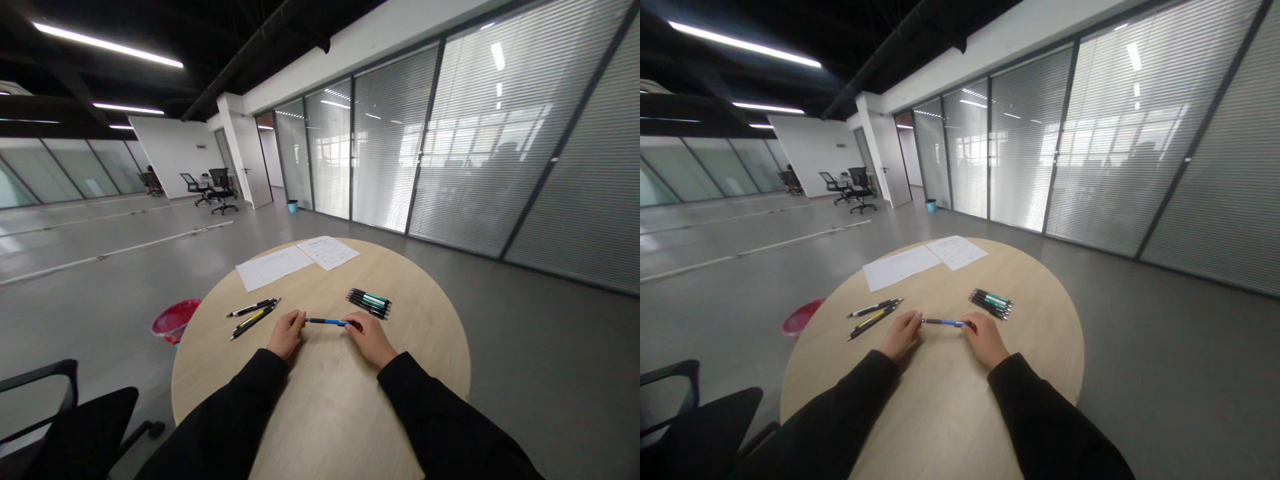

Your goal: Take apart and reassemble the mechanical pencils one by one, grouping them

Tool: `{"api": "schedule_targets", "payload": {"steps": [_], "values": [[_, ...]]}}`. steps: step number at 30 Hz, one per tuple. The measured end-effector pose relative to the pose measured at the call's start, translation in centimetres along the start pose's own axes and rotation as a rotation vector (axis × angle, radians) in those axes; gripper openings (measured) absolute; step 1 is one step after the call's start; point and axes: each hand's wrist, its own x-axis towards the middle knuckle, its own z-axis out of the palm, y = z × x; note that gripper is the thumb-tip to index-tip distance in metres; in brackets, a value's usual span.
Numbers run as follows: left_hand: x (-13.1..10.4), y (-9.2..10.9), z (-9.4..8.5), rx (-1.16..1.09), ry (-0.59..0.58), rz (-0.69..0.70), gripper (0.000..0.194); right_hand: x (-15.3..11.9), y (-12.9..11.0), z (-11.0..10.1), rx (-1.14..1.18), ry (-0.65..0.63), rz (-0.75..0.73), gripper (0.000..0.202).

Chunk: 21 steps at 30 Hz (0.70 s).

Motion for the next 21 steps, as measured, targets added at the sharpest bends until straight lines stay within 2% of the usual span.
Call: {"api": "schedule_targets", "payload": {"steps": [13,21], "values": [[-0.03,0.37,-0.03,0.017,-0.027,0.019,0.044,-0.02,-0.27,-0.10,-0.020,-0.004,0.008,0.016],[0.11,-0.22,-0.03,0.013,-0.050,0.036,0.042,0.00,-0.31,-0.08,-0.008,-0.001,0.011,0.016]]}}
